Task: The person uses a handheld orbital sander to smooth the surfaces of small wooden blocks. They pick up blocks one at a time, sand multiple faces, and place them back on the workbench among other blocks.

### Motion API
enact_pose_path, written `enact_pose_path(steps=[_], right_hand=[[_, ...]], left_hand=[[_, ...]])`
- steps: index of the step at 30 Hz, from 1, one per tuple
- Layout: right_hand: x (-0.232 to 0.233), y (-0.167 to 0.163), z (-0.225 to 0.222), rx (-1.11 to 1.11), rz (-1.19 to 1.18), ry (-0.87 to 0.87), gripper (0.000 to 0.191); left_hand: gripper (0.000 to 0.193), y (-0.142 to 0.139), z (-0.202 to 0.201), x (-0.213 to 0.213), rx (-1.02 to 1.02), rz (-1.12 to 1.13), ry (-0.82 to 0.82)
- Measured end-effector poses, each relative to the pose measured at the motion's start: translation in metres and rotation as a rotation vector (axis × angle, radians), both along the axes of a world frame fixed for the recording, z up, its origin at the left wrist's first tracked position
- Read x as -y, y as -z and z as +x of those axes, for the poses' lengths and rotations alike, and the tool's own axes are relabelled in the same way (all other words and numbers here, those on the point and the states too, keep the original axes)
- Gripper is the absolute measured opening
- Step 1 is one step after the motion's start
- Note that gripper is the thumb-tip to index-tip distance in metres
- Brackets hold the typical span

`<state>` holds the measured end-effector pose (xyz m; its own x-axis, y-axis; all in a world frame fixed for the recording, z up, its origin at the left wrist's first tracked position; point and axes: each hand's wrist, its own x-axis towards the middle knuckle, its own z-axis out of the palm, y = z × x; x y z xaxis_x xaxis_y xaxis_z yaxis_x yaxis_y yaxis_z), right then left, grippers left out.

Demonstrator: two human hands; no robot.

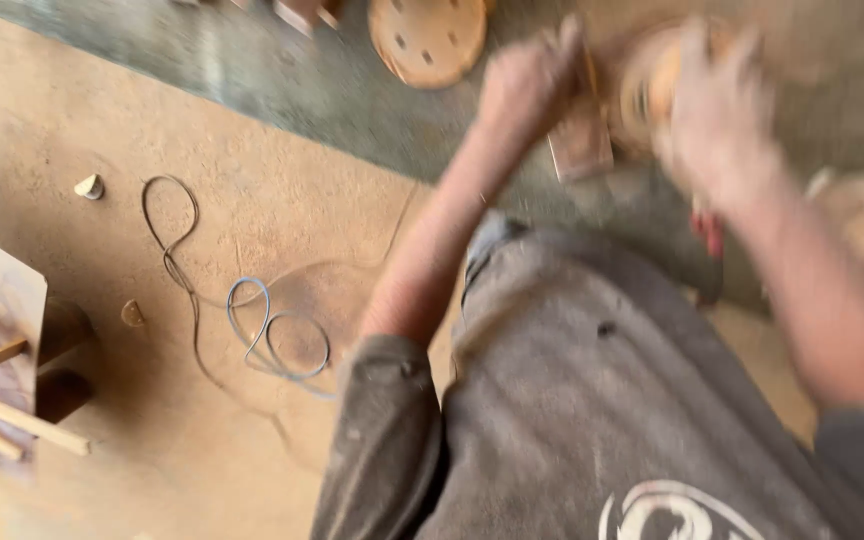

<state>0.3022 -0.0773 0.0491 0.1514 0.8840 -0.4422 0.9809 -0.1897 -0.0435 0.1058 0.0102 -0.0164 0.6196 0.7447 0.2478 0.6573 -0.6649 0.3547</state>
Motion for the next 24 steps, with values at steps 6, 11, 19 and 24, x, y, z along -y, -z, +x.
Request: enact_pose_path(steps=[6, 11, 19, 24], right_hand=[[-0.017, 0.003, -0.003, -0.107, -0.087, 0.189, 0.086], [-0.019, 0.018, 0.005, -0.088, 0.019, 0.125, 0.097], [0.057, -0.022, 0.015, -0.147, -0.129, 0.297, 0.089], [0.112, -0.043, 0.021, -0.292, 0.167, 0.485, 0.095]], left_hand=[[0.025, -0.001, 0.004, -0.006, -0.091, -0.200, -0.026], [0.029, 0.001, 0.002, -0.005, -0.049, -0.186, -0.029], [0.033, -0.006, 0.002, -0.006, -0.039, -0.255, -0.020], [0.053, -0.020, 0.000, -0.043, -0.195, -0.419, 0.015]])
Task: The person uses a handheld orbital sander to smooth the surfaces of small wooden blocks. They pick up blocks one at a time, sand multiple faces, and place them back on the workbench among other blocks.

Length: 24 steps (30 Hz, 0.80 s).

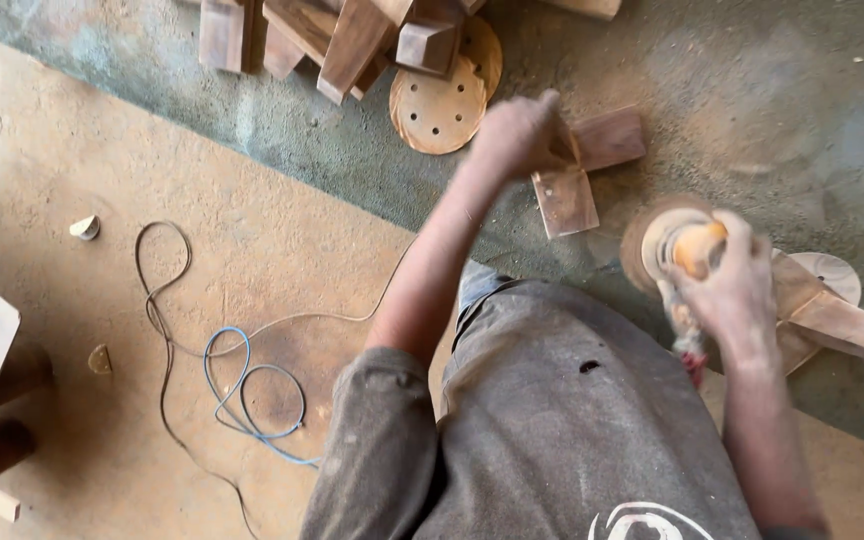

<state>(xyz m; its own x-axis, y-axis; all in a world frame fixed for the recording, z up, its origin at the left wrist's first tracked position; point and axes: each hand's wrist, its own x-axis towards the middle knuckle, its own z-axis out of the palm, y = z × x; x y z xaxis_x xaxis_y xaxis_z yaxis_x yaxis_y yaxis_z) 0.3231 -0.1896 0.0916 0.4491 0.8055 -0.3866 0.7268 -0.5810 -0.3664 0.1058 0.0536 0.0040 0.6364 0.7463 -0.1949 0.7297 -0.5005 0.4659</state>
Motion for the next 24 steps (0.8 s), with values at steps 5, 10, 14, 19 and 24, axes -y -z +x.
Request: enact_pose_path(steps=[5, 10, 14, 19, 24], right_hand=[[0.060, 0.013, 0.001, -0.054, 0.096, 0.231, 0.094], [0.084, 0.027, 0.009, -0.001, 0.144, 0.253, 0.097], [0.084, 0.030, 0.010, 0.041, 0.131, 0.251, 0.096], [0.069, 0.011, 0.003, 0.054, 0.151, 0.222, 0.094], [0.026, -0.016, -0.012, 0.060, 0.178, 0.066, 0.084]], left_hand=[[0.079, -0.020, 0.007, -0.042, -0.026, 0.216, -0.162], [0.082, -0.025, 0.011, 0.044, -0.007, 0.327, -0.017], [0.027, -0.024, 0.005, 0.076, -0.166, 0.197, 0.038], [0.012, -0.035, -0.021, 0.041, -0.038, -0.067, 0.156], [0.015, -0.035, -0.014, 0.056, 0.081, 0.060, 0.212]])
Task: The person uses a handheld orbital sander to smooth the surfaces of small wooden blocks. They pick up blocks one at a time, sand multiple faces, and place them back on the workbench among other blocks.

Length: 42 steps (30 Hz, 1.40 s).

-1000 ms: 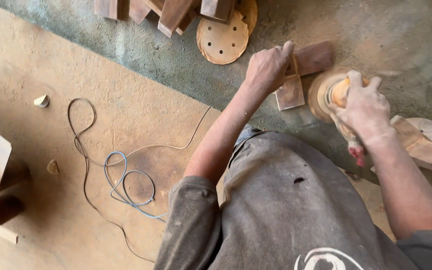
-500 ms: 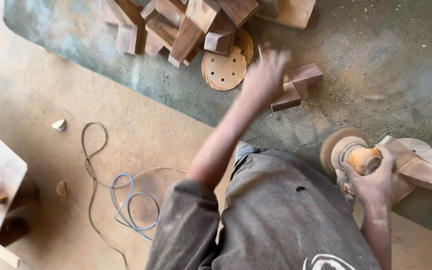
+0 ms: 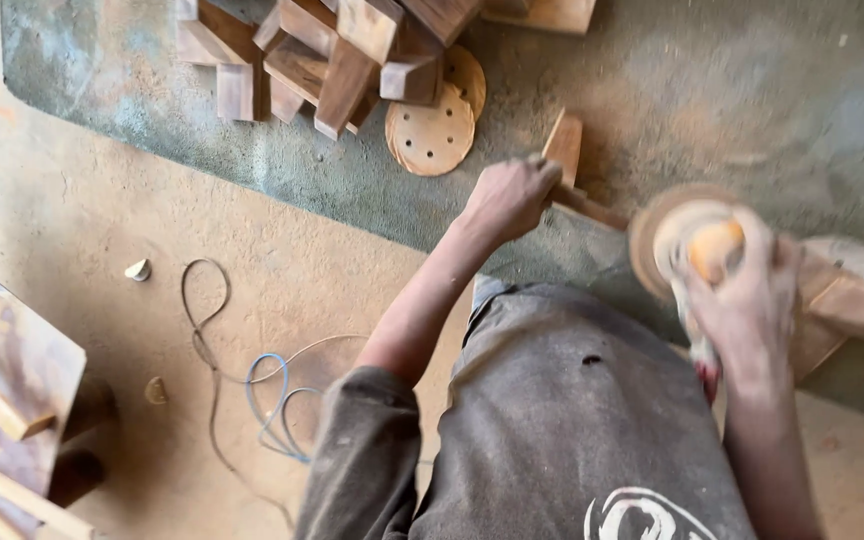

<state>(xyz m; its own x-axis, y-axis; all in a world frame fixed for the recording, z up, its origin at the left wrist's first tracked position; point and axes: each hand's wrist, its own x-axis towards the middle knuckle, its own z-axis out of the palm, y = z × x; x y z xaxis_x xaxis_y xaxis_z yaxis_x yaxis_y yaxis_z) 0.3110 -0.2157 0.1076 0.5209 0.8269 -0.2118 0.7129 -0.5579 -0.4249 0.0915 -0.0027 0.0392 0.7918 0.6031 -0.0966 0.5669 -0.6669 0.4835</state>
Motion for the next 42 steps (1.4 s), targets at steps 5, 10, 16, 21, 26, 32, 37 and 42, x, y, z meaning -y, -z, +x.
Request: enact_pose_path(steps=[5, 10, 16, 21, 26, 32, 37, 42], right_hand=[[-0.045, -0.001, -0.020, 0.063, -0.108, -0.262, 0.070], [-0.066, 0.000, -0.039, 0.128, -0.339, -0.493, 0.074], [-0.077, -0.020, -0.045, 0.187, -0.577, -0.550, 0.055], [-0.074, -0.033, -0.043, 0.319, -0.491, -0.627, 0.065], [-0.083, -0.024, -0.054, 0.219, -0.519, -0.618, 0.060], [-0.087, -0.024, -0.046, 0.292, -0.500, -0.669, 0.065], [-0.076, -0.029, -0.033, 0.318, -0.551, -0.656, 0.063], [-0.082, -0.024, -0.043, 0.264, -0.614, -0.644, 0.049]], left_hand=[[0.023, 0.014, 0.015, 0.006, -0.054, 0.085, -0.051], [0.029, 0.025, 0.011, 0.010, -0.014, 0.113, -0.065], [0.019, 0.042, 0.015, 0.011, -0.010, 0.118, -0.103], [0.020, 0.052, 0.019, 0.010, -0.064, 0.160, -0.107], [0.023, 0.056, 0.024, 0.009, -0.123, 0.099, -0.082], [0.023, 0.060, 0.025, 0.013, -0.104, 0.164, -0.109], [0.023, 0.063, 0.026, 0.010, -0.083, 0.190, -0.110], [0.021, 0.064, 0.026, 0.010, -0.115, 0.147, -0.071]])
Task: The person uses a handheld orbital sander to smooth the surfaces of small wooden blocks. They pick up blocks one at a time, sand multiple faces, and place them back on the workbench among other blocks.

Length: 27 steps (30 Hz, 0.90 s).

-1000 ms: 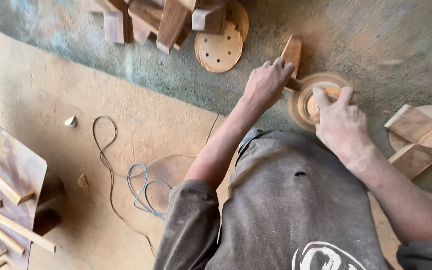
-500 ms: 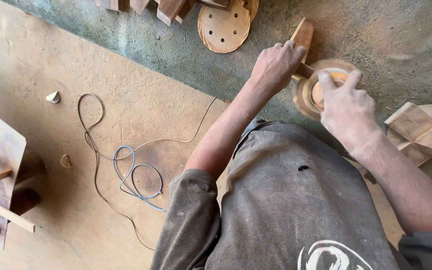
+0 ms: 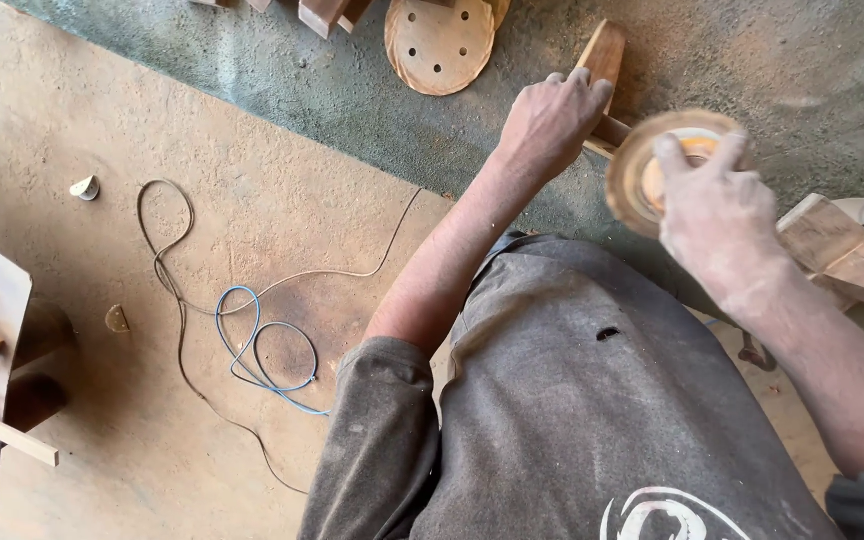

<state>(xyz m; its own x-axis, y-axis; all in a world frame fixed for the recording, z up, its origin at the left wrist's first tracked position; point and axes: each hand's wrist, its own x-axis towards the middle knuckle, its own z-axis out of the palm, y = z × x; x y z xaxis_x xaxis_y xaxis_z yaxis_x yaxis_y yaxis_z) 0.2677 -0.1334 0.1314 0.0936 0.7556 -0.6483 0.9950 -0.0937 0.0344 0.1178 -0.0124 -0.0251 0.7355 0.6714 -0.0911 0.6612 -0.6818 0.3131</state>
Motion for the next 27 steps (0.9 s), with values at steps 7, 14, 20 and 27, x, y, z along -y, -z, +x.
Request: enact_pose_path(steps=[7, 14, 20, 27], right_hand=[[-0.009, -0.006, -0.022, -0.025, 0.064, -0.056, 0.050], [0.004, -0.021, -0.005, 0.042, -0.016, 0.005, 0.065], [-0.007, -0.014, -0.010, 0.047, -0.060, 0.022, 0.055], [-0.005, -0.011, -0.005, 0.026, -0.051, 0.041, 0.054]], left_hand=[[0.030, 0.001, -0.002, 0.002, 0.079, 0.068, -0.009], [0.021, 0.004, 0.000, 0.000, 0.009, 0.065, 0.019], [0.022, 0.007, 0.000, 0.001, 0.030, 0.056, 0.025], [0.023, 0.005, -0.004, 0.002, 0.094, 0.060, 0.032]])
